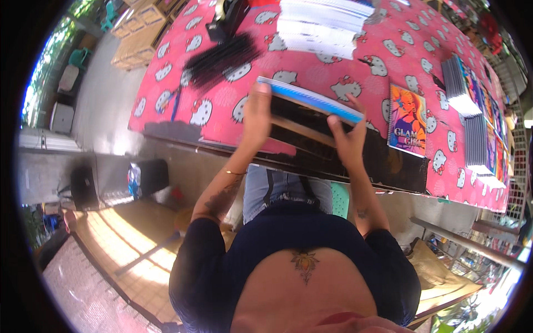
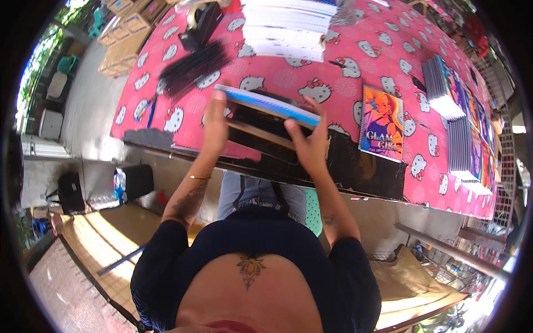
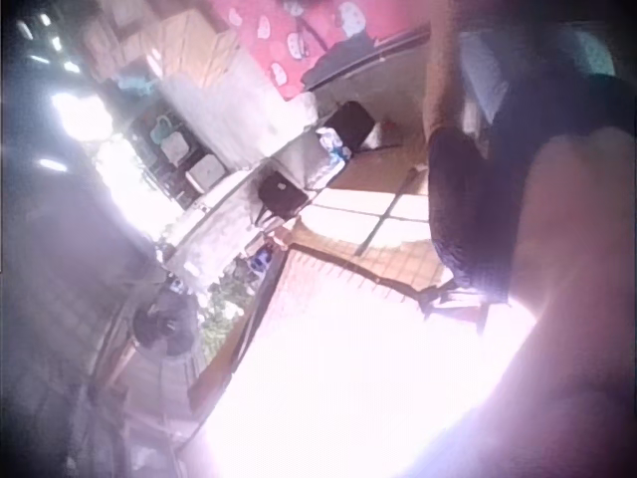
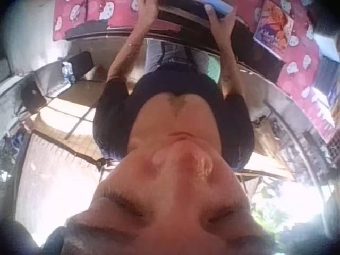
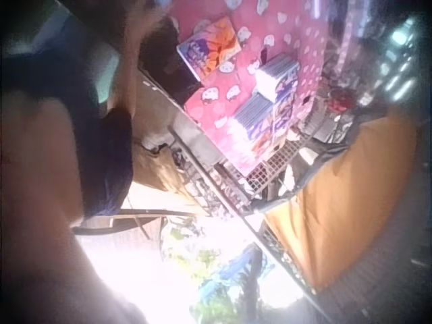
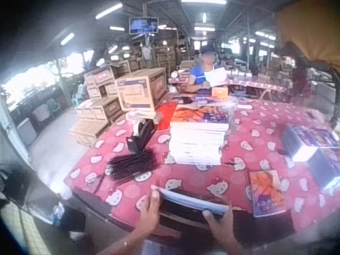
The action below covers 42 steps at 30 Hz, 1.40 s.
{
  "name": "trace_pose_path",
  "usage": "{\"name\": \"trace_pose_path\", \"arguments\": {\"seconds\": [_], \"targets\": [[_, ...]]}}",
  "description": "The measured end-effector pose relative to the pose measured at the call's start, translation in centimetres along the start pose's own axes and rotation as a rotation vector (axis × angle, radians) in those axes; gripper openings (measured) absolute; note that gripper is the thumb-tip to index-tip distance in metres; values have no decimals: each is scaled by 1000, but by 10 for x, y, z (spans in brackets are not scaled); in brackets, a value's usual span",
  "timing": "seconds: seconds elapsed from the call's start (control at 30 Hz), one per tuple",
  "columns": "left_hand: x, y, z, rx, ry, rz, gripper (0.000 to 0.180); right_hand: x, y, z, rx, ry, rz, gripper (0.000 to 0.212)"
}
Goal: The person assembles spiral-bound notebooks by aligning pages and covers, inserting a plastic binding comb, and securing the ends of the comb by hand.
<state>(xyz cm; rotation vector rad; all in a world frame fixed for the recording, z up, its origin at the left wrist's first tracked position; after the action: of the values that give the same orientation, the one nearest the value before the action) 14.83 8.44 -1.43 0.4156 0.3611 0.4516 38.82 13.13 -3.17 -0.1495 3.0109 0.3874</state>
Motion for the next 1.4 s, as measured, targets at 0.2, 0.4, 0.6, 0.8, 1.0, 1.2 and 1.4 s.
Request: {"name": "trace_pose_path", "arguments": {"seconds": [0.2, 0.4, 0.6, 0.8, 1.0, 1.2, 1.4], "targets": [[-42, 91, -98, 288, 744, -12, 38, -35, 23, 32, 42, 12, -159, 43], [-52, 115, -141, 469, 1173, -89, 28, -32, 23, 16, -29, 22, -151, 44], [-46, 108, -38, 526, 1156, 159, 22, -33, 37, -2, -73, 30, -167, 49], [-28, 52, 14, 224, 213, -91, 20, 46, 18, -114, -695, -673, -289, 35], [-53, 8, 45, 157, 316, -121, 17, 97, 37, -92, -558, -797, -315, 21], [-46, -6, 50, 230, 191, 15, 19, 95, 40, -96, -505, -719, -338, 15], [-43, -1, 46, 208, 303, -74, 16, 95, 38, -102, -551, -700, -328, 13]]}}
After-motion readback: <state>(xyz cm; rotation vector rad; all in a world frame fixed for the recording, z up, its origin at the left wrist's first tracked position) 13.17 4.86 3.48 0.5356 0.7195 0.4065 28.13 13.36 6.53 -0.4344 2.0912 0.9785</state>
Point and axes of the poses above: each hand's wrist, its own y-axis towards the middle knuckle, its own x-axis out of the palm, z = x × y, the point moved 5 cm from there along y, towards the middle knuckle, and after that the axes turned 9 degrees about x, right-handed, at the moved point
